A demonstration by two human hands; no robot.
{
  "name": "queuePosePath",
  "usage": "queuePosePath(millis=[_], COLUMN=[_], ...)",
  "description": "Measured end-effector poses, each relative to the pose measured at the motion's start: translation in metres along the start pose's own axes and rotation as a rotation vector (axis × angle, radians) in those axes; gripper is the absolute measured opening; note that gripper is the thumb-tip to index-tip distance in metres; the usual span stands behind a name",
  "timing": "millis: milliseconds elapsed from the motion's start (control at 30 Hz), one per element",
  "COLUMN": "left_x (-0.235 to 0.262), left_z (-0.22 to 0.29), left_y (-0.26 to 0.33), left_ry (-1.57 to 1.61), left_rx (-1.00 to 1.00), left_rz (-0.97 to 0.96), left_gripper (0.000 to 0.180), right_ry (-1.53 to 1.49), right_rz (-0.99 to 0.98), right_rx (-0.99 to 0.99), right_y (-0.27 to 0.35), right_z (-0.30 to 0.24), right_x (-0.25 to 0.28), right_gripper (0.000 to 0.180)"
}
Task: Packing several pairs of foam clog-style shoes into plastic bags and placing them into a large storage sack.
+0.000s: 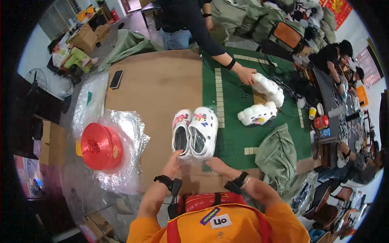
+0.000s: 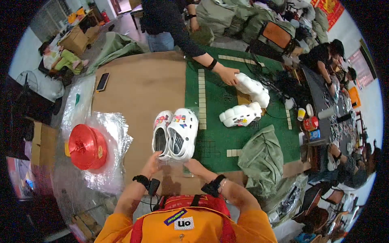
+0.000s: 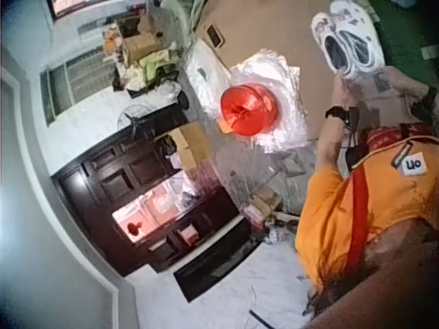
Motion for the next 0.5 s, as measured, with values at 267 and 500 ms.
queuePosePath(millis=[267, 500], left_x=[0.025, 0.032], left_z=[0.029, 0.146], left_y=[0.002, -0.047], left_ry=[0.274, 0.264], left_rx=[-0.109, -0.285], left_rz=[-0.192, -0.296], left_gripper=[0.035, 0.044], right_ry=[-0.237, -0.279], right_rz=[-0.232, 0.305], right_rx=[-0.190, 0.324], right_y=[-0.015, -0.096], right_z=[-0.051, -0.128], right_x=[-0.015, 0.021], right_gripper=[0.026, 0.033])
Point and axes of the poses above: each hand's wrist, its own y-axis away from the middle knuckle, its own x-axis out of the back of the hand, z = x × y, the point moved 2 cm from there along -y, towards the middle knuckle, and after that the axes turned 10 degrees about y, right-handed, at the moved point
